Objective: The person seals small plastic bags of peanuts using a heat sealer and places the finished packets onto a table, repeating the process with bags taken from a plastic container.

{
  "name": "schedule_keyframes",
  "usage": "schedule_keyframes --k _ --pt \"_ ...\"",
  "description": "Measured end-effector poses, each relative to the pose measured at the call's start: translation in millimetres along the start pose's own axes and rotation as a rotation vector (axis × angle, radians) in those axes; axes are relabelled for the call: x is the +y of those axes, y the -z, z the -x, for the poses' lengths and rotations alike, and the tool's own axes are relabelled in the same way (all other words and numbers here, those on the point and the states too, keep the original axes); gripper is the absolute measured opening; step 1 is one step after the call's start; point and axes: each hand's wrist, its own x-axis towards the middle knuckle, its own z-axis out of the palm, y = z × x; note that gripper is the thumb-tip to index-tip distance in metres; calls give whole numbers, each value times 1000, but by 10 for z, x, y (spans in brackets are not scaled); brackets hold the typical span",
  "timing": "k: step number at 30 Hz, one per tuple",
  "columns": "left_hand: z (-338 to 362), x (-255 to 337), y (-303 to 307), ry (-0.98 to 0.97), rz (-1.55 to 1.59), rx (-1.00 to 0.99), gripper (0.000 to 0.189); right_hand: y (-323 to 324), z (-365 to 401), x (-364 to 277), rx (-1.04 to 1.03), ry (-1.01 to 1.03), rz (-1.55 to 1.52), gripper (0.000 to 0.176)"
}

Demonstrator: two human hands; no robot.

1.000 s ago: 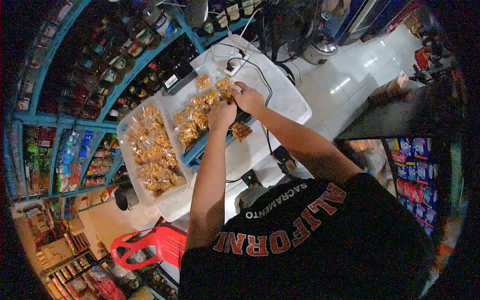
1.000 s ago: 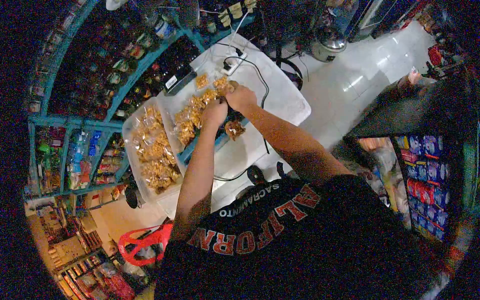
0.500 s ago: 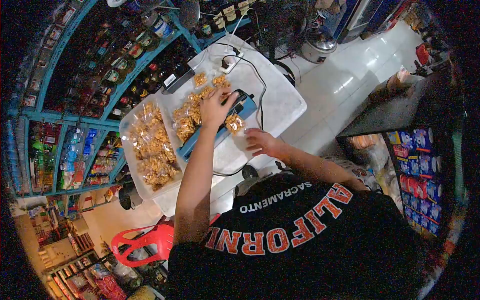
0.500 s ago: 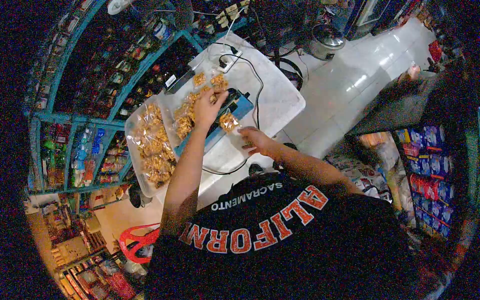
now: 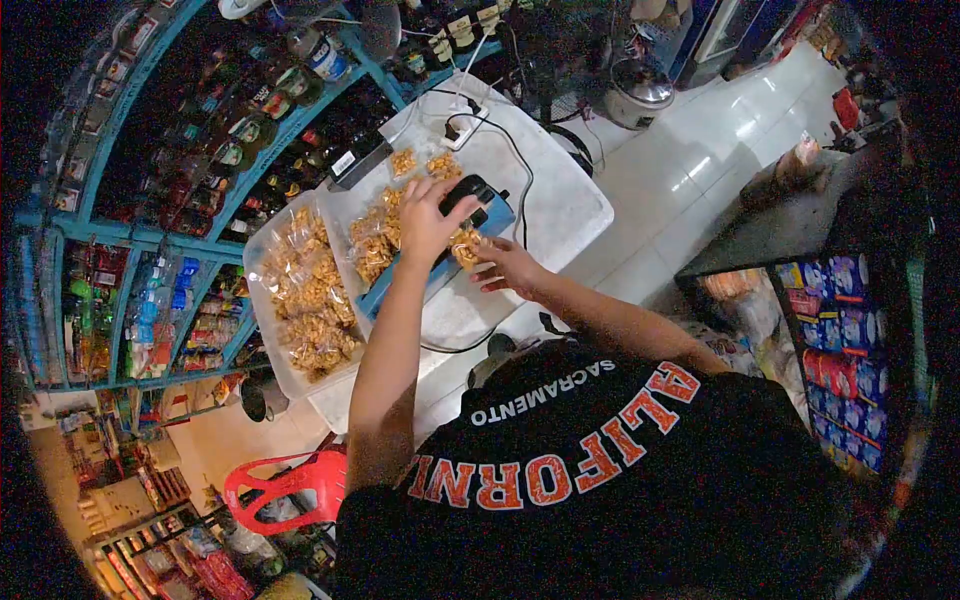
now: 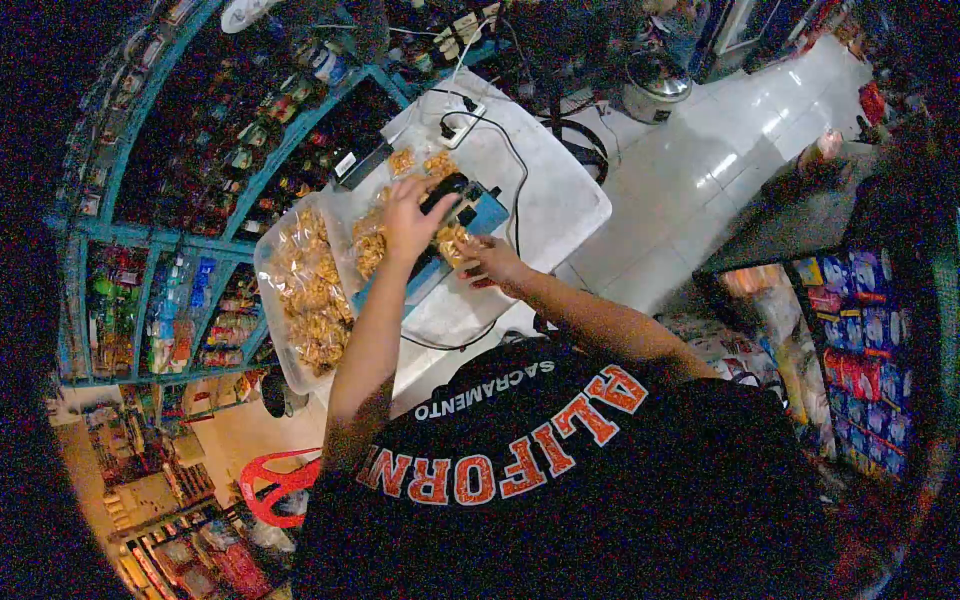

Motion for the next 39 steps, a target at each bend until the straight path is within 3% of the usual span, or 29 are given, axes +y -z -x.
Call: schedule_keyframes --k 4,10,12,16,20,23,29,35,39 --pt "-54 30 232 29 147 67 27 -92 -28 10 25 96 -18 35" --pt "-53 -78 297 55 126 -35 27 -186 14 -9 43 165 121 28" --pt "-17 -185 279 341 548 -203 27 -181 36 -8 66 166 170 27" --pt "61 -523 392 591 612 -364 30 -162 15 24 84 209 180 25" --pt "132 -749 506 718 685 -624 30 -143 0 23 67 203 171 23" --pt "171 -985 409 630 619 -779 30 -126 -22 26 57 185 149 22" --pt "191 -1218 198 568 695 -880 25 -143 -12 46 65 193 77 23" --pt "100 -973 227 519 406 -883 24 -129 -44 51 65 187 77 25" --pt "89 -928 150 476 489 -810 27 -186 -59 92 91 211 67 25"
